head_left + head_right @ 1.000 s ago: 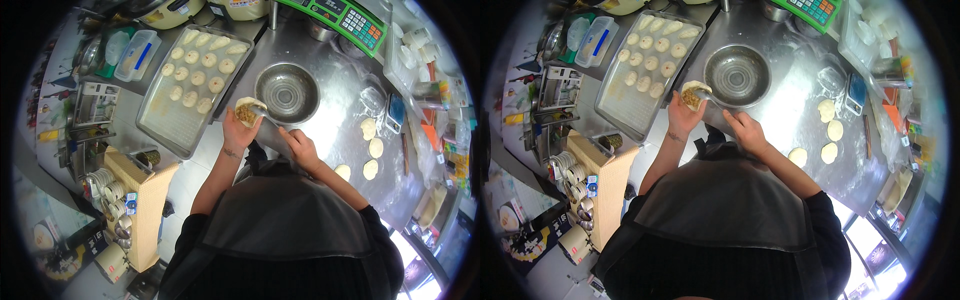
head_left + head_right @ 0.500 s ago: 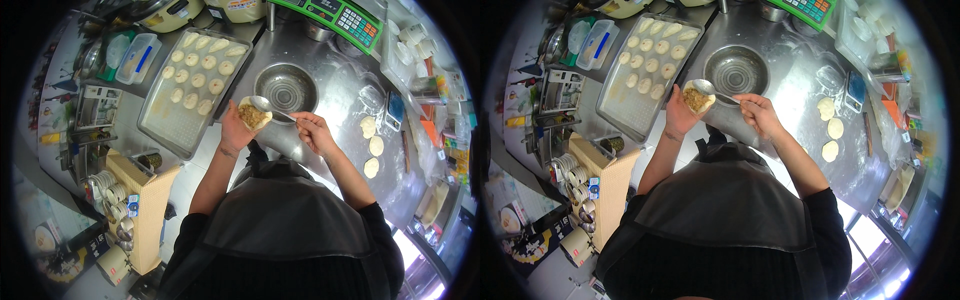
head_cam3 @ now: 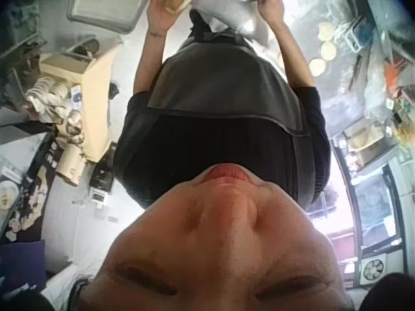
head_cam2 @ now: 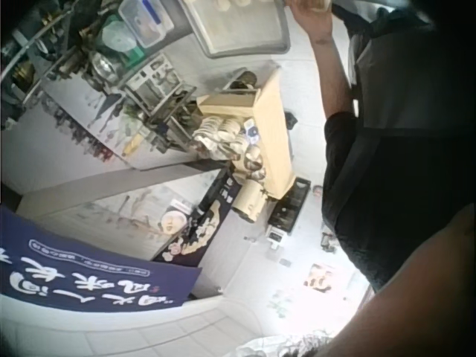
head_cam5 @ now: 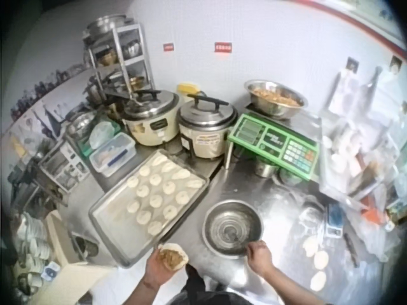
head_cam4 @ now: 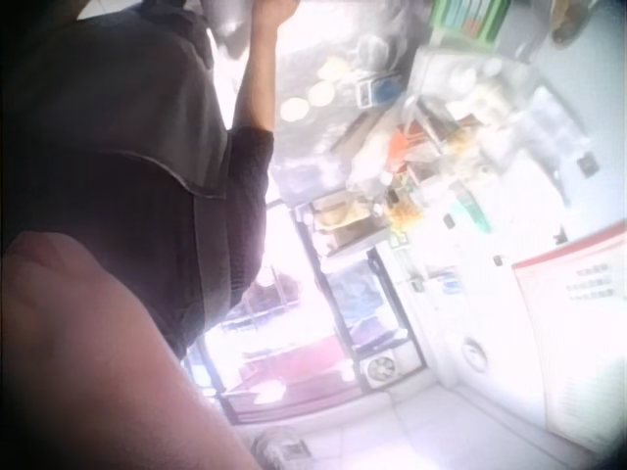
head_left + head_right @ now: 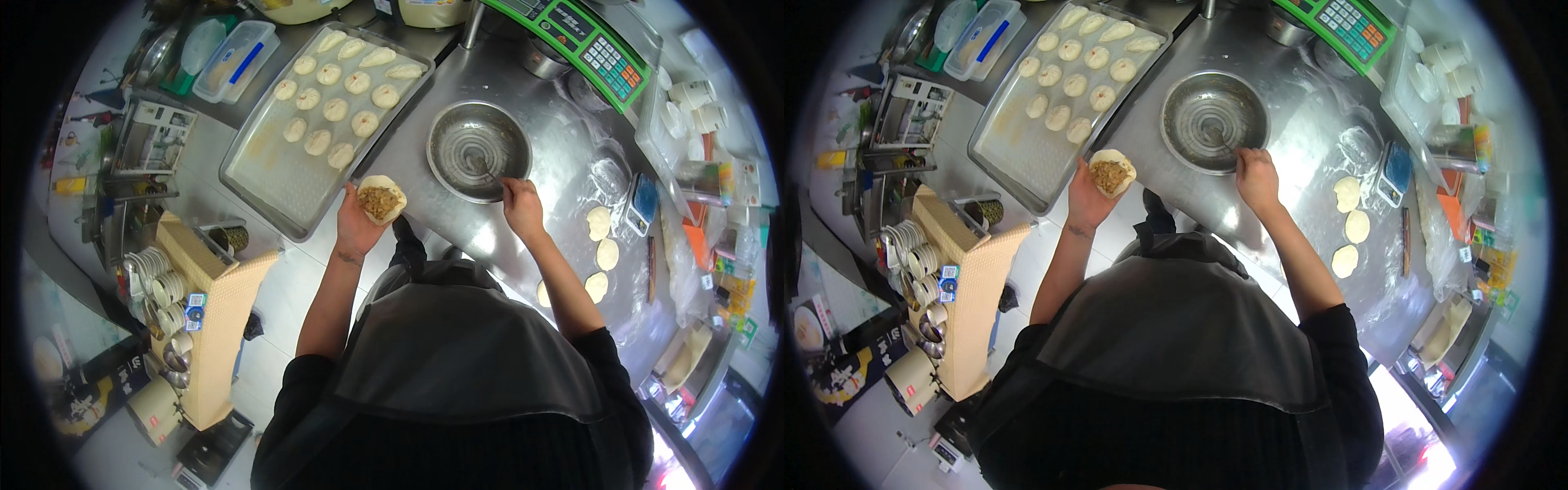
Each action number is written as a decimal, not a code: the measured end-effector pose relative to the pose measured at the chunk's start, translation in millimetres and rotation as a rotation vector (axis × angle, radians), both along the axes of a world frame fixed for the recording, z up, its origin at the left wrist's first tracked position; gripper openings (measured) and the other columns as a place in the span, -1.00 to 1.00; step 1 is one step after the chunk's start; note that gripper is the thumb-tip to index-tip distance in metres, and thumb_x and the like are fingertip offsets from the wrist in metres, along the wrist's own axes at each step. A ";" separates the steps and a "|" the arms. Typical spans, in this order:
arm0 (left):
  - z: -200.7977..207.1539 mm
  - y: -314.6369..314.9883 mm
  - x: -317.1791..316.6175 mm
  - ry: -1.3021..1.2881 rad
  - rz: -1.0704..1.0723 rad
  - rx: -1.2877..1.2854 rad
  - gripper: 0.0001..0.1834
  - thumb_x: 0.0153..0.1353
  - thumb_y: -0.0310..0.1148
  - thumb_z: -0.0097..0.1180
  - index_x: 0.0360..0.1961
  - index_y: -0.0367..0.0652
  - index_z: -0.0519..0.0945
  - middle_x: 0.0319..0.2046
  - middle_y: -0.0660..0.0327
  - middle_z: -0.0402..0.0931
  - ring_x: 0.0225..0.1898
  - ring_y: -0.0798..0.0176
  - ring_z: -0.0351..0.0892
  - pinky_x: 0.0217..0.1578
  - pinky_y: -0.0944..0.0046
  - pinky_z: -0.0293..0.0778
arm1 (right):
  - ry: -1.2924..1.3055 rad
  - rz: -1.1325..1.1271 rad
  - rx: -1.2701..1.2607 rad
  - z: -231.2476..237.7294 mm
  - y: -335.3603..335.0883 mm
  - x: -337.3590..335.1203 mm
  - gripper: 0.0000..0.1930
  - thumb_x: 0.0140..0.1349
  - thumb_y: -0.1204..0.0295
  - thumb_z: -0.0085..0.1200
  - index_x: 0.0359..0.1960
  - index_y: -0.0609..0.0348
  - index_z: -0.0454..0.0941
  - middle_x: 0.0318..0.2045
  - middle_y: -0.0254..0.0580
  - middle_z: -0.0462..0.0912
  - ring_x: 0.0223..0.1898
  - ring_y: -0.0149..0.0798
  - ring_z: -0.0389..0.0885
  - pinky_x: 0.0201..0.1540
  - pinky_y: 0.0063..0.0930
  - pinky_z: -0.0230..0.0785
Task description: The person fills round dough pieces with a crumbly filling from a metal bowl, pleats the edges to seal them, and places the finished buns on a perforated tray. The process is repeated for multiple buns.
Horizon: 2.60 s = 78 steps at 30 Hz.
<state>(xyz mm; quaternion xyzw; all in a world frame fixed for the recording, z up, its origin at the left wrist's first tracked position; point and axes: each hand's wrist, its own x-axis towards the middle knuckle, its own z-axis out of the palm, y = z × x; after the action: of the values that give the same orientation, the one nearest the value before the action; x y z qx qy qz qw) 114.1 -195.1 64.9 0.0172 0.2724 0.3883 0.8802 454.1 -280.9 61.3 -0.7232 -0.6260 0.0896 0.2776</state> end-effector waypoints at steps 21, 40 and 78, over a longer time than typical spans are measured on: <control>-31.5 -43.9 -18.9 -0.158 0.134 -0.086 -0.25 0.46 0.22 -0.44 0.21 -0.27 0.37 0.16 -0.04 0.46 0.23 -0.08 0.43 0.25 -0.13 0.34 | -0.225 0.403 -0.172 -35.1 26.2 -124.2 -0.65 0.23 0.50 -0.01 0.06 0.23 0.48 -0.11 -0.07 0.53 -0.16 -0.02 0.62 -0.17 -0.24 0.55; -31.3 -53.0 -14.9 -0.058 0.022 -0.113 -0.25 0.45 0.24 -0.44 0.23 -0.23 0.38 0.17 -0.05 0.46 0.23 -0.08 0.43 0.25 -0.08 0.36 | -0.372 0.318 -0.306 -71.4 66.9 -128.8 -0.89 0.17 0.51 -0.01 -0.29 0.20 0.53 -0.23 -0.12 0.56 -0.13 -0.04 0.59 -0.16 -0.26 0.55; -11.7 3.6 80.1 -0.062 -0.306 -0.110 -0.26 0.45 0.22 -0.40 0.24 -0.26 0.37 0.19 -0.03 0.45 0.24 -0.07 0.44 0.25 -0.14 0.33 | -0.600 0.086 -0.464 3.0 73.1 -10.7 -0.85 0.13 0.38 0.10 -0.39 0.06 0.72 -0.21 -0.16 0.64 0.02 -0.08 0.46 0.02 -0.24 0.35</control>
<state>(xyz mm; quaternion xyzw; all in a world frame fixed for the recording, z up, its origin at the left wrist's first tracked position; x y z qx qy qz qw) 194.2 -191.6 53.1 -0.0016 0.2601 0.2347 0.9366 443.4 -207.8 64.3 -0.7340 -0.6723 0.0249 -0.0930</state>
